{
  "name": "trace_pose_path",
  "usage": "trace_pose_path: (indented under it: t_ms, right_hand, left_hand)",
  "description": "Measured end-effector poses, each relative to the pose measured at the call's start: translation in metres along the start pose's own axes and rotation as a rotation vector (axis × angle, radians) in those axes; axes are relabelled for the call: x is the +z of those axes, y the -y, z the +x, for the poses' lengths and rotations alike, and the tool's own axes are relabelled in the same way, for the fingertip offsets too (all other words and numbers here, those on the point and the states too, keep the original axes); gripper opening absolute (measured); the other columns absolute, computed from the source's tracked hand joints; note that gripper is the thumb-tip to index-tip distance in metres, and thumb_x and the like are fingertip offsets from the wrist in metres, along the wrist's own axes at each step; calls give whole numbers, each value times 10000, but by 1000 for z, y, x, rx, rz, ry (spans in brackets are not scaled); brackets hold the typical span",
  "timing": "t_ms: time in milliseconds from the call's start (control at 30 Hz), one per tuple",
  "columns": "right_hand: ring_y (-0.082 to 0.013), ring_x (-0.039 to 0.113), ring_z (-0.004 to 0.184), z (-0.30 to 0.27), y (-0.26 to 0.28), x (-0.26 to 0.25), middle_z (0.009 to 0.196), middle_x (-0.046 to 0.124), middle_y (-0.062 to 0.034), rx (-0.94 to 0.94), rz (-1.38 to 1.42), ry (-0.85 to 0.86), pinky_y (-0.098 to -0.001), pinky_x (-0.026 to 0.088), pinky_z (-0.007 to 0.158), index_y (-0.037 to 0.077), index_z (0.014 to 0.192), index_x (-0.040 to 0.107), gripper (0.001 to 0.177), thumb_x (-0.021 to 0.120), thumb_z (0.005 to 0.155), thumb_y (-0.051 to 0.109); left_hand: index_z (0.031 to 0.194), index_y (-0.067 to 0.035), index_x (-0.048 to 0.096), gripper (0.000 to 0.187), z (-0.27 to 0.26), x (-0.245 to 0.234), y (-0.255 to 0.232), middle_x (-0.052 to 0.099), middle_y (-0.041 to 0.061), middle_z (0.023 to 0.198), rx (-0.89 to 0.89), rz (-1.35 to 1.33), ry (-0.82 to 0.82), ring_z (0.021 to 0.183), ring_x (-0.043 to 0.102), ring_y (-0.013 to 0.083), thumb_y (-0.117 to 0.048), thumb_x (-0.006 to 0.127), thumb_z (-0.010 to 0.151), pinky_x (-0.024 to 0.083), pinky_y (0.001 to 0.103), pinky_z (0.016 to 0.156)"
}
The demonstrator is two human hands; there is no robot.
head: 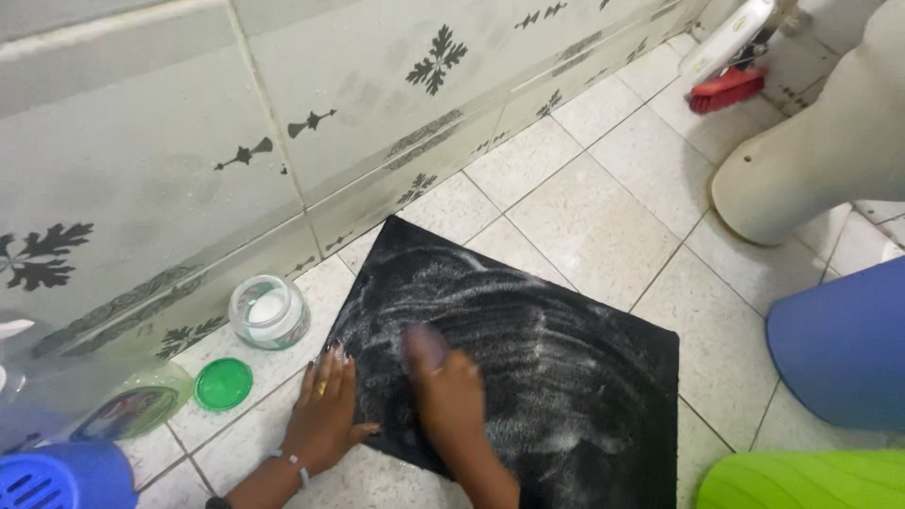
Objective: The person spreads detergent across a mat by hand, then scrubs the mat with a brush.
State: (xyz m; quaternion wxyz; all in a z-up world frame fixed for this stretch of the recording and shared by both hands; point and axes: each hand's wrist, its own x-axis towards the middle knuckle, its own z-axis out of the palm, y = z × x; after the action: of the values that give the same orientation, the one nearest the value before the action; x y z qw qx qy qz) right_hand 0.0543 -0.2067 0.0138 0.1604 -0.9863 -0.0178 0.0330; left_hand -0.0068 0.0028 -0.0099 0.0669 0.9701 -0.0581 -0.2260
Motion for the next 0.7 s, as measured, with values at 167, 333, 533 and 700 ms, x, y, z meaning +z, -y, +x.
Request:
trace_pose_path:
  t_ms: [167,333,533,700]
  right_hand:
    - [-394,658,987,20,-63,-34,1164,662,-227,101,28,94,-516,551,866,215,1388,554,392,449,1051,386]
    - [-459,628,969,37,-109,-18,1295,592,-223,149,-28,-224,-564,529,821,305,1531,437,610,595,942,327]
    - [-431,627,970,37,-106,6,1121,578,-244,209,-248,-250,-566,526,806,297,1515,441,640,645,927,445]
    - [-422,625,992,30,-116,7,1139,578,-227,175,-250,-229,-558,531,823,265,1526,425,693,656,907,476]
  left_hand:
    - [1578,47,152,1149,0,17,10,117,239,1679,39,-43,-110,1547,59,360,-642,687,831,84,500,1247]
    - [1579,33,161,1131,-4,11,7,118,230,1646,32,-7,-73,1544,71,347,-654,674,842,90,499,1243]
    - [1549,39,186,1091,-9,-3,2,162,228,1661,16,13,-65,1551,69,322,-629,697,853,48,592,1232]
    - [1562,28,220,1097,-12,-12,0,194,225,1627,14,-21,-74,1555,68,325,-593,747,827,19,603,1237]
